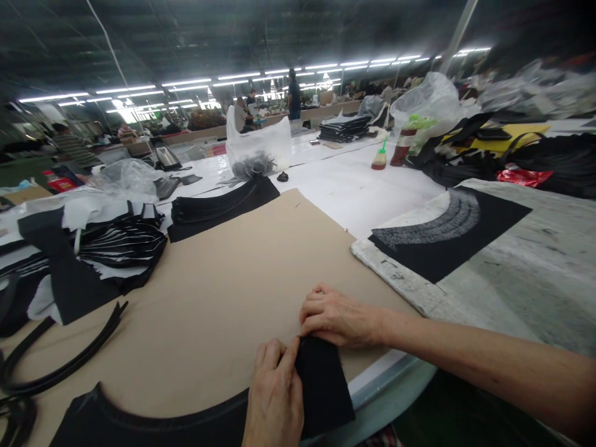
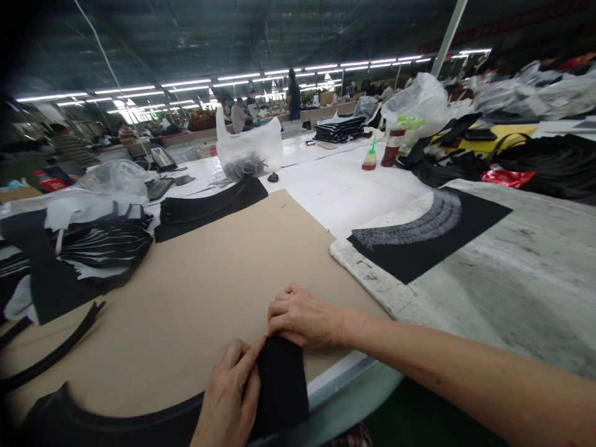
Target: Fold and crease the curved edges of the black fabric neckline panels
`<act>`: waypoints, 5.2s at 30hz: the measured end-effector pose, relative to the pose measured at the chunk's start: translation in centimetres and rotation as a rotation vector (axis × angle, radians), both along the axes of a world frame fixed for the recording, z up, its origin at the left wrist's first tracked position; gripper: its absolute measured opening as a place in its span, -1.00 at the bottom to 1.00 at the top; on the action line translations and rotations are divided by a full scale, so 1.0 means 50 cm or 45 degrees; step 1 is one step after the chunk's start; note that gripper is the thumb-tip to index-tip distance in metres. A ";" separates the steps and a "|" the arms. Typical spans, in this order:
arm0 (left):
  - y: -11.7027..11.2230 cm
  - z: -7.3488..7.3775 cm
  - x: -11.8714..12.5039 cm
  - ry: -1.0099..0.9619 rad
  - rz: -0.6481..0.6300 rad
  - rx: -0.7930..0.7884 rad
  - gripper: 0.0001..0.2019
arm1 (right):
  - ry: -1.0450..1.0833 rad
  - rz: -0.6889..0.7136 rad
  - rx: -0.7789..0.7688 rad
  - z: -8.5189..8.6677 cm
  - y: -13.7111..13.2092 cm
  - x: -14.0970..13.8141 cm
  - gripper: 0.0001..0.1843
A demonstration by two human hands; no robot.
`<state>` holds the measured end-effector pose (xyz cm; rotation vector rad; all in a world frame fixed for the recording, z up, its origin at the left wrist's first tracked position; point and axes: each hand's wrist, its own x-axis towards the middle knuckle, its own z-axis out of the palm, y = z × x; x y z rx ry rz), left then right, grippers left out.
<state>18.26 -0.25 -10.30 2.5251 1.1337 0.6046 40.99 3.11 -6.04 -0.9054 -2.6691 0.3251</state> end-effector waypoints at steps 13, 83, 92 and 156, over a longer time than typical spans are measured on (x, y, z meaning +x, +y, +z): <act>-0.052 -0.024 -0.015 0.023 0.093 0.439 -0.51 | -0.110 -0.048 -0.117 0.021 -0.001 -0.015 -0.90; 0.025 0.081 0.018 -0.329 0.318 -0.202 -0.86 | 0.132 -0.536 0.136 -0.029 -0.184 -0.056 -0.80; -0.014 0.086 -0.009 -0.324 0.047 -0.250 -0.82 | 0.396 -0.947 -0.392 -0.004 -0.179 -0.072 -0.84; -0.057 -0.013 -0.055 0.129 -0.166 0.683 -0.58 | -0.068 -0.410 -0.461 0.053 -0.083 -0.046 -0.61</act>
